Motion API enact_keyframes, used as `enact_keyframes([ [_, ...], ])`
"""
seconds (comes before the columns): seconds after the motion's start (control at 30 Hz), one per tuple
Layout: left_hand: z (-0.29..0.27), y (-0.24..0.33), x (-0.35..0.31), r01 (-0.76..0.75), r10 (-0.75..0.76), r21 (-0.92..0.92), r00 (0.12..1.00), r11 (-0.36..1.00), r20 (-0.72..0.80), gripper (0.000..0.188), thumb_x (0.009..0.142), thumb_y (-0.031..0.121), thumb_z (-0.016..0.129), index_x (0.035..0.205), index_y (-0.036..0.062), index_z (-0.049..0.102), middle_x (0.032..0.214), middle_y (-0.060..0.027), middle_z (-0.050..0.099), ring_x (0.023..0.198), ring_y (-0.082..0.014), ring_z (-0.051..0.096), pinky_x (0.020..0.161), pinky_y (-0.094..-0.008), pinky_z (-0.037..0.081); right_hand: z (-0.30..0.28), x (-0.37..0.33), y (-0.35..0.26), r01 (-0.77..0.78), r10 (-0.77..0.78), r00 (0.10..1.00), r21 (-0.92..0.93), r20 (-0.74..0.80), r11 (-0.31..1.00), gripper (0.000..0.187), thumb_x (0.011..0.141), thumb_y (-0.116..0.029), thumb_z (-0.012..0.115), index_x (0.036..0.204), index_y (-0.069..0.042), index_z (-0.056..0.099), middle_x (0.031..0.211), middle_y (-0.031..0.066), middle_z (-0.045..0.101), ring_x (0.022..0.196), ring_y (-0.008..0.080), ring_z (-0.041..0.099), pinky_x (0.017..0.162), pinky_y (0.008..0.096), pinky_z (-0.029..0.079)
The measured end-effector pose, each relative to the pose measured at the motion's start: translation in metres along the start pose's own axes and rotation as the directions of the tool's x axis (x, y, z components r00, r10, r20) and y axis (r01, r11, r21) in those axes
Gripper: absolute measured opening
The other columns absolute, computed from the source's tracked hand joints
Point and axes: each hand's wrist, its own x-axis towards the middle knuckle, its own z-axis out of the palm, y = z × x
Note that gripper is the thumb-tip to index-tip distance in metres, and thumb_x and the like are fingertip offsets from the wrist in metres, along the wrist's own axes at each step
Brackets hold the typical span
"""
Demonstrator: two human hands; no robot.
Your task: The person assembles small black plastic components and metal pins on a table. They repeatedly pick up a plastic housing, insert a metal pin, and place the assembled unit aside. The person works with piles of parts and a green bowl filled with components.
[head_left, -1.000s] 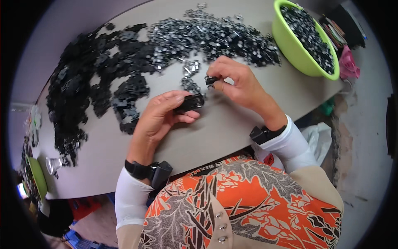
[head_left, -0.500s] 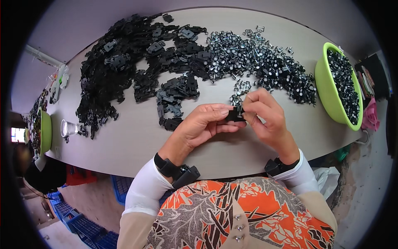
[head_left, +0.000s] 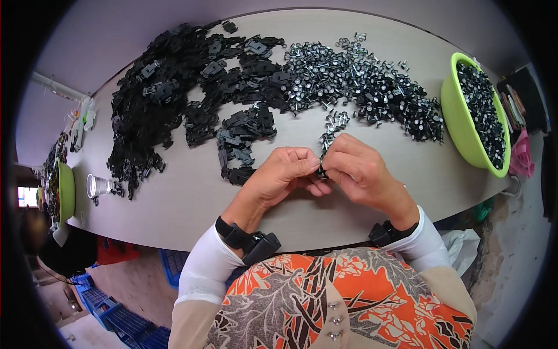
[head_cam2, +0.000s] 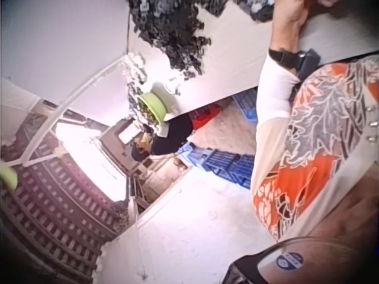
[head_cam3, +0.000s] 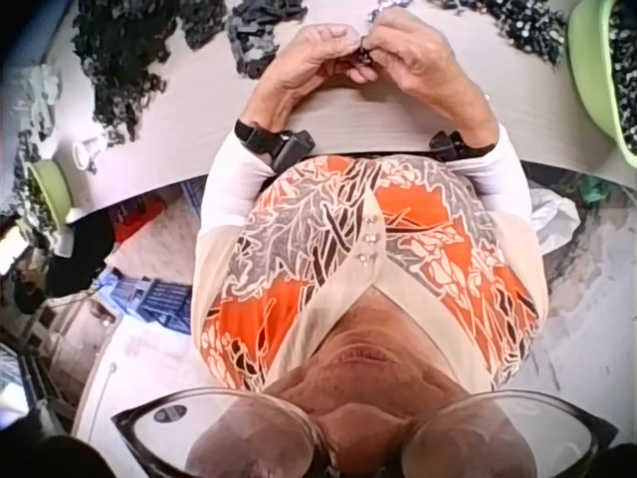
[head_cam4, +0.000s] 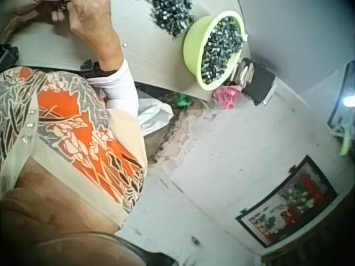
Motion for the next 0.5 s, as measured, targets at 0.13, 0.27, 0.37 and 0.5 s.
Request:
enact_keyframes([
  [0.13, 0.004, -0.003, -0.003, 0.011, -0.013, -0.022, 0.996, 1.0, -0.088, 0.023, 0.093, 0.021, 0.06, 0.093, -0.0022, 0.06, 0.085, -0.0139, 0.066, 0.075, -0.024, 0.069, 0.066, -0.0322, 0.057, 0.005, -0.003, 0.004, 0.023, -0.023, 0.997, -0.009, -0.07, 1.0, 0.02, 0.067, 0.008, 0.057, 0.083, -0.004, 0.057, 0.072, 0.01, 0.047, 0.068, 0.0305, 0.049, 0.058, 0.0381, 0.042],
  [0.27, 0.002, -0.009, 0.0, -0.035, 0.041, 0.043, 0.988, 0.998, -0.147, 0.025, 0.095, 0.022, 0.055, 0.093, -0.0021, 0.059, 0.086, -0.0138, 0.067, 0.076, -0.0231, 0.068, 0.067, -0.0317, 0.057, 0.011, -0.002, 0.002, -0.02, 0.019, 0.994, -0.013, -0.104, 1.0, 0.021, 0.067, 0.009, 0.056, 0.085, -0.003, 0.056, 0.075, 0.0115, 0.048, 0.071, 0.0312, 0.05, 0.061, 0.0388, 0.043],
  [0.37, 0.009, -0.01, -0.002, -0.108, 0.108, 0.008, 0.983, 0.994, -0.151, 0.026, 0.097, 0.025, 0.053, 0.092, -0.0001, 0.058, 0.086, -0.0132, 0.066, 0.075, -0.022, 0.067, 0.067, -0.0319, 0.055, 0.016, -0.003, -0.002, 0.024, -0.03, 0.99, -0.049, -0.134, 0.999, 0.025, 0.068, 0.01, 0.058, 0.089, -0.003, 0.056, 0.075, 0.0113, 0.05, 0.072, 0.031, 0.05, 0.062, 0.0389, 0.044],
  [0.5, 0.009, -0.01, -0.007, -0.087, 0.086, -0.007, 0.99, 0.996, -0.108, 0.016, 0.091, 0.015, 0.062, 0.087, 0.0011, 0.057, 0.089, -0.0125, 0.066, 0.076, -0.0202, 0.066, 0.069, -0.0308, 0.055, 0.013, -0.004, -0.011, -0.018, 0.023, 0.988, 0.035, -0.151, 0.999, 0.027, 0.071, 0.009, 0.061, 0.095, -0.003, 0.059, 0.08, 0.0111, 0.055, 0.076, 0.0298, 0.054, 0.065, 0.0374, 0.046],
])
